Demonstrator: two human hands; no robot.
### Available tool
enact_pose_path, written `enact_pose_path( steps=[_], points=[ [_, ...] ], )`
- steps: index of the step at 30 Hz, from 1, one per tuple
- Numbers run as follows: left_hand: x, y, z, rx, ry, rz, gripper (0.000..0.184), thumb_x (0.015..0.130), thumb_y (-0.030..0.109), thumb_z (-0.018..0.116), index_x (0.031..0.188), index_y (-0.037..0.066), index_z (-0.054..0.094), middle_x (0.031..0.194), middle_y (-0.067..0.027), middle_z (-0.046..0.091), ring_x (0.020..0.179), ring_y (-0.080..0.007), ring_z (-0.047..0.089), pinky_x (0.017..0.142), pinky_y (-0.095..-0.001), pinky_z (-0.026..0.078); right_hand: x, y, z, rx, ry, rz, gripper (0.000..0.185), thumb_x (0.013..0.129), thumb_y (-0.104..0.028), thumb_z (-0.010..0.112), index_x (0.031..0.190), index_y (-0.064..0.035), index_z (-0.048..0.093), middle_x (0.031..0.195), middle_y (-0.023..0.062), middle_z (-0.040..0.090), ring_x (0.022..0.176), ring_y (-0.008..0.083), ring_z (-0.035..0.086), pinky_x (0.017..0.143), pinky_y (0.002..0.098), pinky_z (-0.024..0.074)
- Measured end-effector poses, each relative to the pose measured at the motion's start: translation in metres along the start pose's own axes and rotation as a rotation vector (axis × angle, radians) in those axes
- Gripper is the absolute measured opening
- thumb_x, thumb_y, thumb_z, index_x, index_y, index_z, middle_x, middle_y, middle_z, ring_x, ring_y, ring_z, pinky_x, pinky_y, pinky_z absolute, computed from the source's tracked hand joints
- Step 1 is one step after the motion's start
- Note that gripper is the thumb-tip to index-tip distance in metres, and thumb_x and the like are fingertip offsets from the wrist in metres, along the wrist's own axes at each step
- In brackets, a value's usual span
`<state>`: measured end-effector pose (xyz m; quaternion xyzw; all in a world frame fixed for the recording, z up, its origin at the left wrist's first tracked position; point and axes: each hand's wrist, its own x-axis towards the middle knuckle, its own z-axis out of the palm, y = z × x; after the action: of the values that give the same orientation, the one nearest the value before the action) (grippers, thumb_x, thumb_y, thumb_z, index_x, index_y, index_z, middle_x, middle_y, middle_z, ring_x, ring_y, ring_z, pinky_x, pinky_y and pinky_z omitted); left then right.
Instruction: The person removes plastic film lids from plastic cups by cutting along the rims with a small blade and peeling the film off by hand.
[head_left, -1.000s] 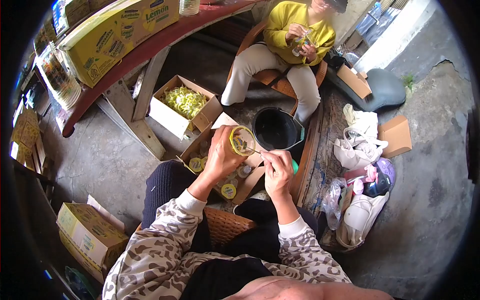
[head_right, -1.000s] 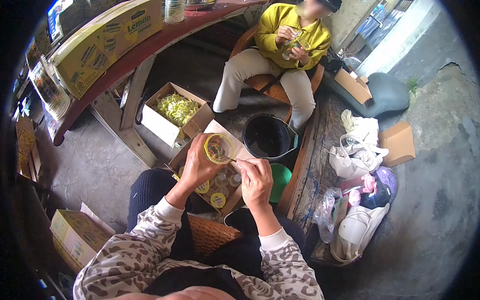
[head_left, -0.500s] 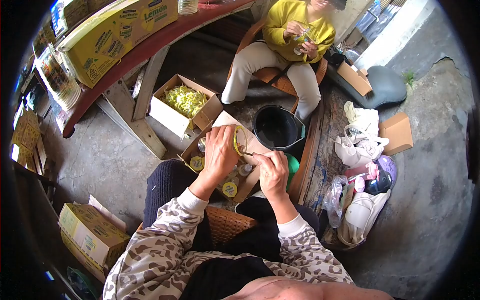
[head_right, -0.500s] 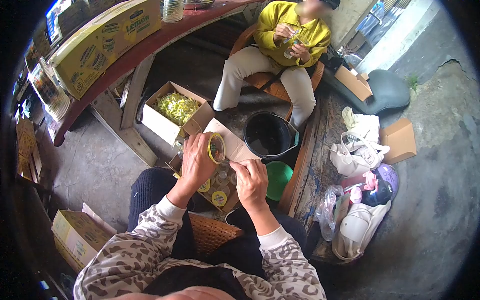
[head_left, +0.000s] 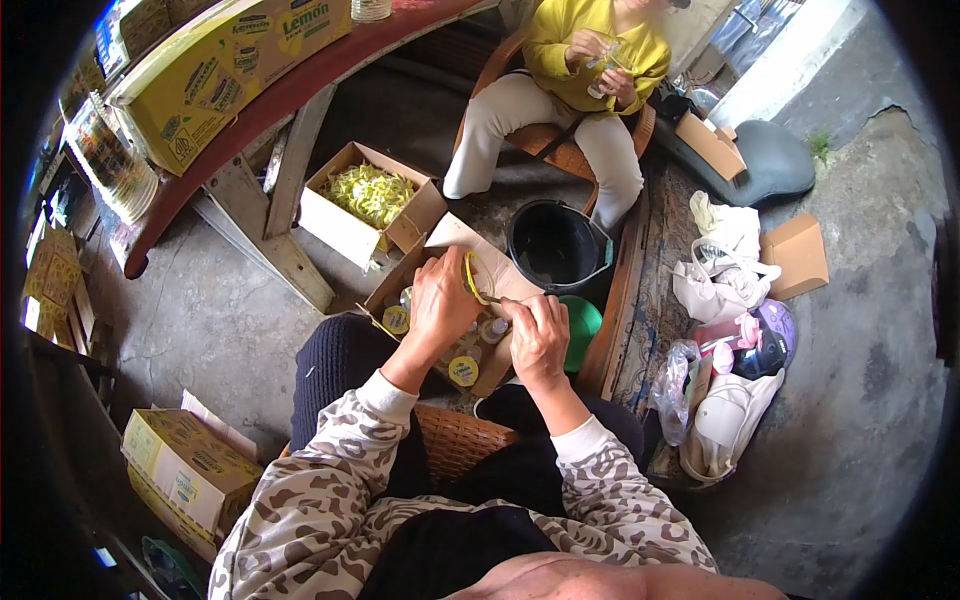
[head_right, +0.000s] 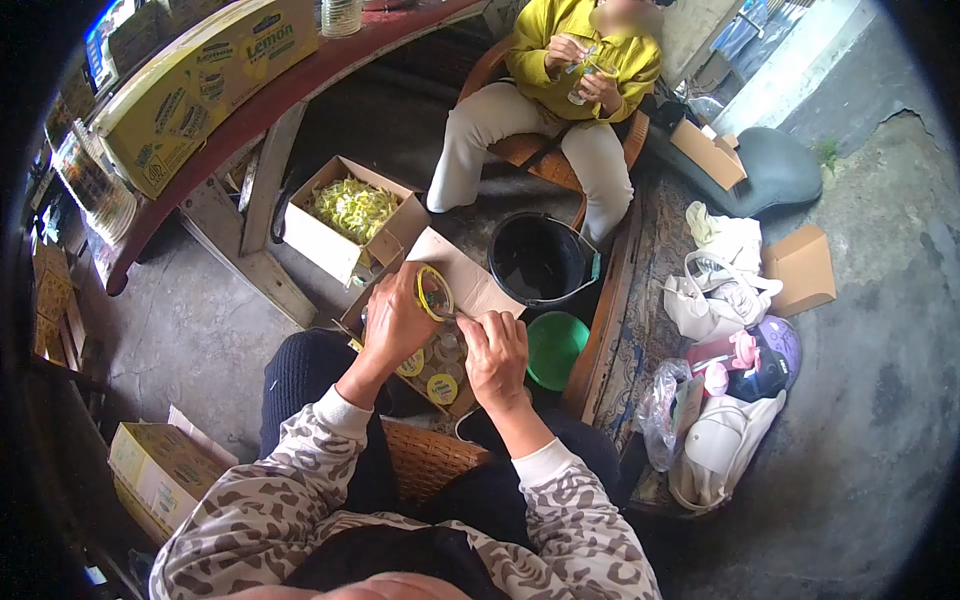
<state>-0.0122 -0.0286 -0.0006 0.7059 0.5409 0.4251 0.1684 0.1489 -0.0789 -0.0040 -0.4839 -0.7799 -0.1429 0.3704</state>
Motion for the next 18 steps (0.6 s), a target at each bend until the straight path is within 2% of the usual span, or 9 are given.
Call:
enact_pose_path(
  steps=[7, 13, 18],
  points=[
    [0.001, -0.001, -0.005, -0.163, -0.145, -0.181, 0.046, 0.066, 0.019, 0.083, 0.101, 0.003, 0.058, 0.087, -0.0157, 0.071, 0.086, -0.0381, 0.069, 0.074, -0.0451, 0.053, -0.001, -0.002, -0.001, -0.007, -0.013, 0.016, 0.016, 0.082, -0.004, 0.067, 0.097, -0.0087, 0.070, 0.081, 0.0035, 0.053, 0.078, 0.0227, 0.056, 0.069, 0.0379, 0.0442],
    [-0.006, 0.002, 0.003, -0.233, -0.270, -0.167, 0.049, 0.064, 0.020, 0.084, 0.103, 0.003, 0.060, 0.089, -0.0145, 0.072, 0.088, -0.0352, 0.071, 0.076, -0.0413, 0.055, -0.001, 0.007, 0.000, -0.040, -0.076, 0.086, 0.016, 0.080, -0.004, 0.066, 0.095, -0.0090, 0.070, 0.084, 0.0040, 0.055, 0.083, 0.0234, 0.056, 0.073, 0.0384, 0.0445],
    [-0.004, -0.001, 0.004, -0.342, -0.210, -0.103, 0.049, 0.064, 0.015, 0.083, 0.105, 0.002, 0.061, 0.096, -0.0147, 0.071, 0.093, -0.0345, 0.069, 0.080, -0.0404, 0.054, 0.001, 0.011, -0.004, 0.044, -0.017, 0.142, 0.014, 0.081, -0.003, 0.066, 0.093, -0.0092, 0.070, 0.084, 0.0039, 0.055, 0.083, 0.0243, 0.057, 0.072, 0.0388, 0.0444]
  ],
)
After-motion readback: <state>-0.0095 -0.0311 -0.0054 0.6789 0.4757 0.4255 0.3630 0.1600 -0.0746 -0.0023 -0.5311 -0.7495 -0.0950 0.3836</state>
